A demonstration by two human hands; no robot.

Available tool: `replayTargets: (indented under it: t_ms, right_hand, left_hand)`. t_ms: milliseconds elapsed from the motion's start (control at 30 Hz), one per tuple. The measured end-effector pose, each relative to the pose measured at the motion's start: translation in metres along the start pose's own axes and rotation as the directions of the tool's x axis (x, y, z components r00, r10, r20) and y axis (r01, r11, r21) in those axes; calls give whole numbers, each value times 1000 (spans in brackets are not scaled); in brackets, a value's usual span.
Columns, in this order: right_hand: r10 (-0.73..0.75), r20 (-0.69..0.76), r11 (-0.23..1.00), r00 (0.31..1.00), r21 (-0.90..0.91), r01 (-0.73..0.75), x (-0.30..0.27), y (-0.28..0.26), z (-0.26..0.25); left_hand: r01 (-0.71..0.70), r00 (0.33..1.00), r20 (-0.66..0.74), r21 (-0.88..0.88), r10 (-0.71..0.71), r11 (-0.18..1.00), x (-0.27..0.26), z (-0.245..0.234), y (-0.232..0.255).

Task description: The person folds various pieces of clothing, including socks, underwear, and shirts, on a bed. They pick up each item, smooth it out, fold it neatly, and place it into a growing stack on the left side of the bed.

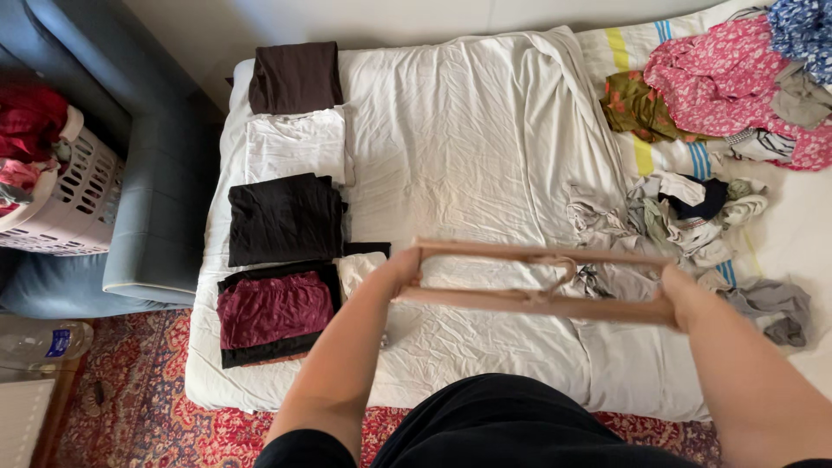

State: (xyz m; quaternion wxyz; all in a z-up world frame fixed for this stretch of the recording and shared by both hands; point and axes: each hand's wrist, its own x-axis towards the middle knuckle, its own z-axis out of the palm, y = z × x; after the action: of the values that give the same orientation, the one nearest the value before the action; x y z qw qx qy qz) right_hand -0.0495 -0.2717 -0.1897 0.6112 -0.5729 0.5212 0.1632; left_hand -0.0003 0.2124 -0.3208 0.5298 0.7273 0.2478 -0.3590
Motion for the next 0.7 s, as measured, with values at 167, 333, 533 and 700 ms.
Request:
replayTargets:
  t_ms: [167,333,533,700]
  right_hand:
    - [-49,75,989,996,-138,59,13,50,14]
    - [-143,98,975,985,-156,157,36,27,12]
    - [-325,268,893,907,-227,388,43,-29,-23]
    - [-672,157,356,724,-788,502,-1,-58,-67]
  left_hand:
    - [78,995,68,-159,-68,984,-32,59,-14]
    - [-31,1000,-15,-657,28,753,-57,59,55]
    - [-410,883,-18,-515,469,753,-87,-5,124]
    - [-431,728,-347,440,591,788,-150,-52,157]
